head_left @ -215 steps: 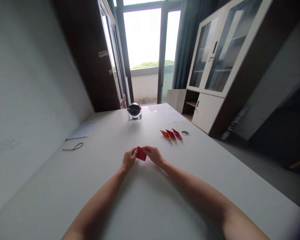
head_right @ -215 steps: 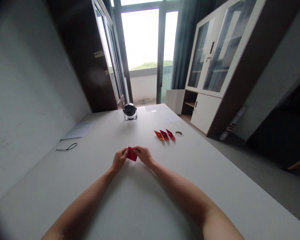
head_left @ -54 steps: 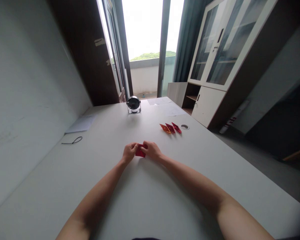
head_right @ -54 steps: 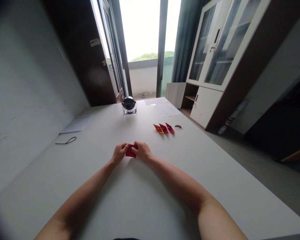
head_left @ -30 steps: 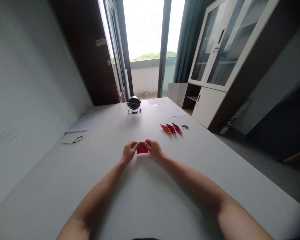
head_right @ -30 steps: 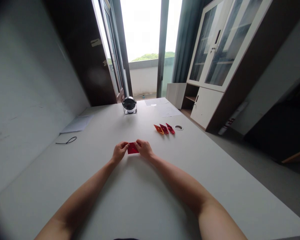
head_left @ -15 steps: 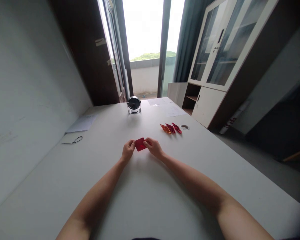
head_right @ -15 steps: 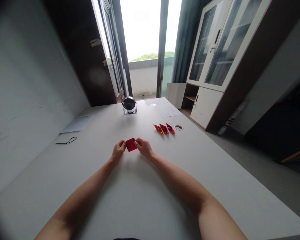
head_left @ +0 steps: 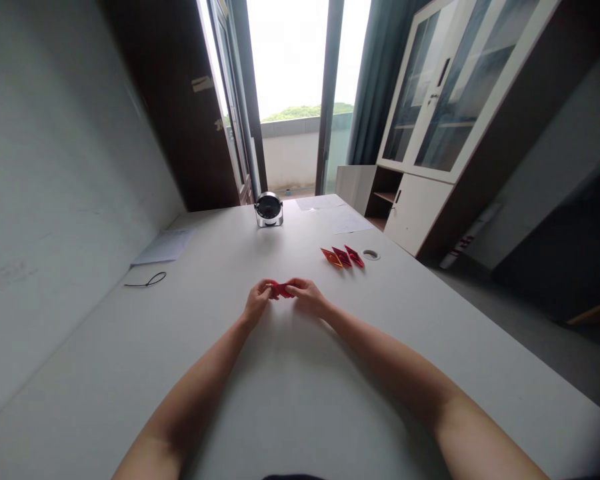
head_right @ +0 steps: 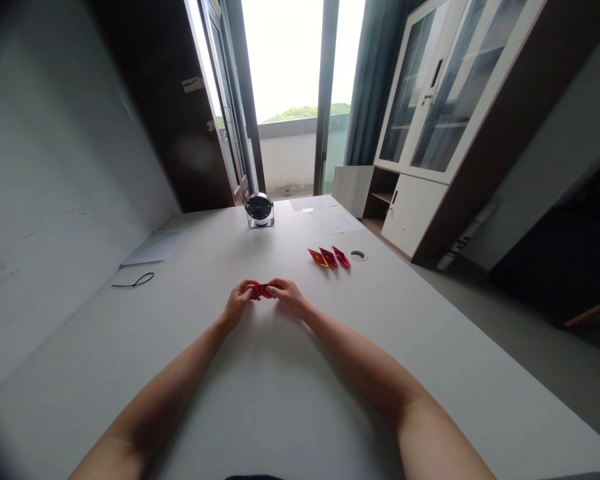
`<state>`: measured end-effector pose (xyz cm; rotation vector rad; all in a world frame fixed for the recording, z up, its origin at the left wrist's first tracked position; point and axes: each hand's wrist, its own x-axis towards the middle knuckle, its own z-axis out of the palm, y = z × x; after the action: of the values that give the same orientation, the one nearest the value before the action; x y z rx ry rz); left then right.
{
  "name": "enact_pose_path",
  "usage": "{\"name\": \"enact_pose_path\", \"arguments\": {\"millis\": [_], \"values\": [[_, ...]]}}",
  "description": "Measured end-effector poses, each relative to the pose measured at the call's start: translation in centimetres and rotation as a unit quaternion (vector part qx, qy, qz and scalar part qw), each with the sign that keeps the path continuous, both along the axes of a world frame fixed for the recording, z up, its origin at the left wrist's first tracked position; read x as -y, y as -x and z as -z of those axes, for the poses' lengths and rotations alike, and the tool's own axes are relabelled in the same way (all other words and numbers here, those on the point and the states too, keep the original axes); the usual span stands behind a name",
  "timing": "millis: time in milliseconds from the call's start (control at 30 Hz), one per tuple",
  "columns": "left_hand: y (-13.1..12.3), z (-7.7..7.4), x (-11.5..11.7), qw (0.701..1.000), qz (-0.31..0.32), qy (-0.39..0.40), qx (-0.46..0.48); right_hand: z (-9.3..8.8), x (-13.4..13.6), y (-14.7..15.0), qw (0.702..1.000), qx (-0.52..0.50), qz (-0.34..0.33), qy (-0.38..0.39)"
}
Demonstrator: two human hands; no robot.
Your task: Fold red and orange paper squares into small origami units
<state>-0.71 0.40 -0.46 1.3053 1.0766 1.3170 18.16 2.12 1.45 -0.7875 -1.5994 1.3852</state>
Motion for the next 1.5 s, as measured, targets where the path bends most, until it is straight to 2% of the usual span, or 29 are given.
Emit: {"name": "enact_pose_path", "arguments": {"millis": [200, 367, 467, 733, 833, 1000, 1233, 1333, 1500], "values": [[-0.1, -0.2, 0.2, 0.999, 0.037, -0.013, -0.014, -0.2, 0.4, 0.5, 1.0, 0.016, -0.007, -0.022], [-0.5, -0.9, 0.6, 0.999, 0.048, -0.009, -0.008, 0.7, -0.3, 0.3, 0.986, 0.09, 0.098, -0.105], [-0.8, -1.0, 0.8, 0.997, 0.067, -0.024, -0.019, 0.8, -0.2, 0.3, 0.973, 0.119, 0.129, -0.151], [-0.6, -0.1, 0.3, 0.998, 0.007, -0.034, -0.043, 0.6, -0.2, 0.1, 0.935, 0.173, 0.154, -0.268], [-0.5, 0.0, 0.2, 0.999, 0.01, -0.035, -0.035, 0.7, -0.3, 0.0, 0.936, 0.161, 0.163, -0.267], [-0.5, -0.1, 0.3, 0.998, 0.031, -0.043, -0.02, 1.0, -0.3, 0.1, 0.956, 0.125, 0.151, -0.22], [-0.4, 0.2, 0.2, 0.997, -0.001, -0.064, -0.037, 1.3, -0.4, 0.3, 0.957, 0.153, 0.164, -0.183], [-0.4, 0.3, 0.2, 0.997, -0.012, -0.066, -0.033, 1.4, -0.4, 0.4, 0.96, 0.131, 0.156, -0.192], [-0.3, 0.3, 0.3, 0.997, 0.011, -0.062, -0.038, 1.5, -0.2, 0.4, 0.963, 0.109, 0.133, -0.206]]}}
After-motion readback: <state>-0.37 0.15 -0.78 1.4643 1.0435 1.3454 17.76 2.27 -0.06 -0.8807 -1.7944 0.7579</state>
